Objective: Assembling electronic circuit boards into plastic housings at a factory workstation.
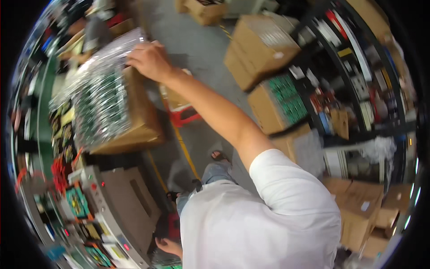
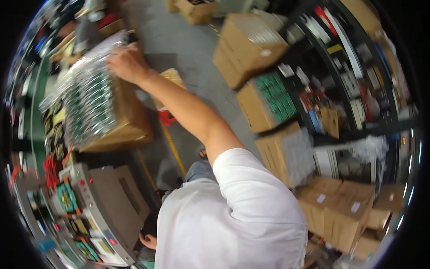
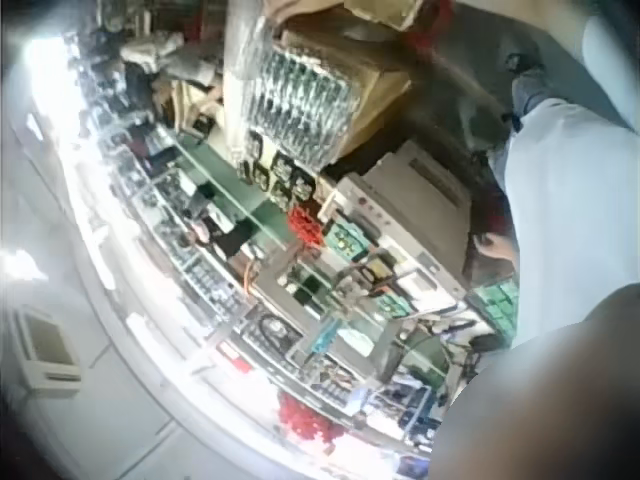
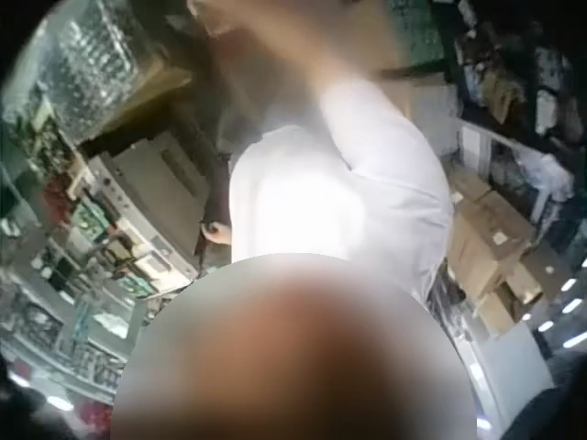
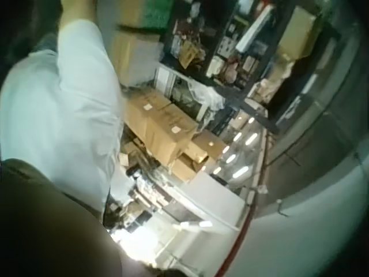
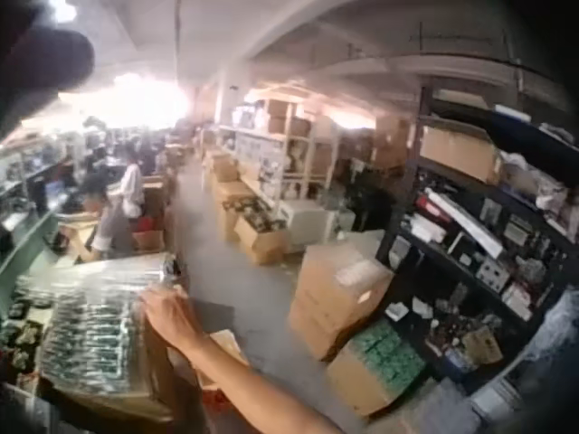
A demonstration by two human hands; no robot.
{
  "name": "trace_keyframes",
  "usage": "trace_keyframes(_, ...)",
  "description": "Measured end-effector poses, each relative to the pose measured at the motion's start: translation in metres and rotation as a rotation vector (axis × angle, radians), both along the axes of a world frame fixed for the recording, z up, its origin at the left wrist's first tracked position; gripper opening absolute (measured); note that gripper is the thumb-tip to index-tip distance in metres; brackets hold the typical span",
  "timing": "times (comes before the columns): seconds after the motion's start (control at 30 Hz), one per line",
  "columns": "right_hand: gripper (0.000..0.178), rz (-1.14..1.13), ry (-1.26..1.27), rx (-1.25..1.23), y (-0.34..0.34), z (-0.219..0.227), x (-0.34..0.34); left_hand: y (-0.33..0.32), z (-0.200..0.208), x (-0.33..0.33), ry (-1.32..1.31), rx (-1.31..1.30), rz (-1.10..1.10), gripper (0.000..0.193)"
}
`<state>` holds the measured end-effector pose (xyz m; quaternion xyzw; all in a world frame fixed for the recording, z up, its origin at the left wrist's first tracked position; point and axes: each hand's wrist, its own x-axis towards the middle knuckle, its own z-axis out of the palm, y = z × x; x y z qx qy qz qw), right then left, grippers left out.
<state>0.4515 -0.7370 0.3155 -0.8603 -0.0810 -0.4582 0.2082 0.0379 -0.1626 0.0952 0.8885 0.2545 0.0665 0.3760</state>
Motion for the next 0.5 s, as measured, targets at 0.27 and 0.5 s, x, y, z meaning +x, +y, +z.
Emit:
trace_keyframes(0.27,0.014,-0.350,-0.028,0.136,-0.153,-0.066,-0.173,-0.129,0.003,0.116,-0.027,-0.065,-0.779,0.038)
trace_keyframes(0.5,0.016,-0.627,0.078,-0.048,-0.324,-0.081,-0.237,-0.174,0.023,0.119,0.188,-0.164,-0.783,0.032)
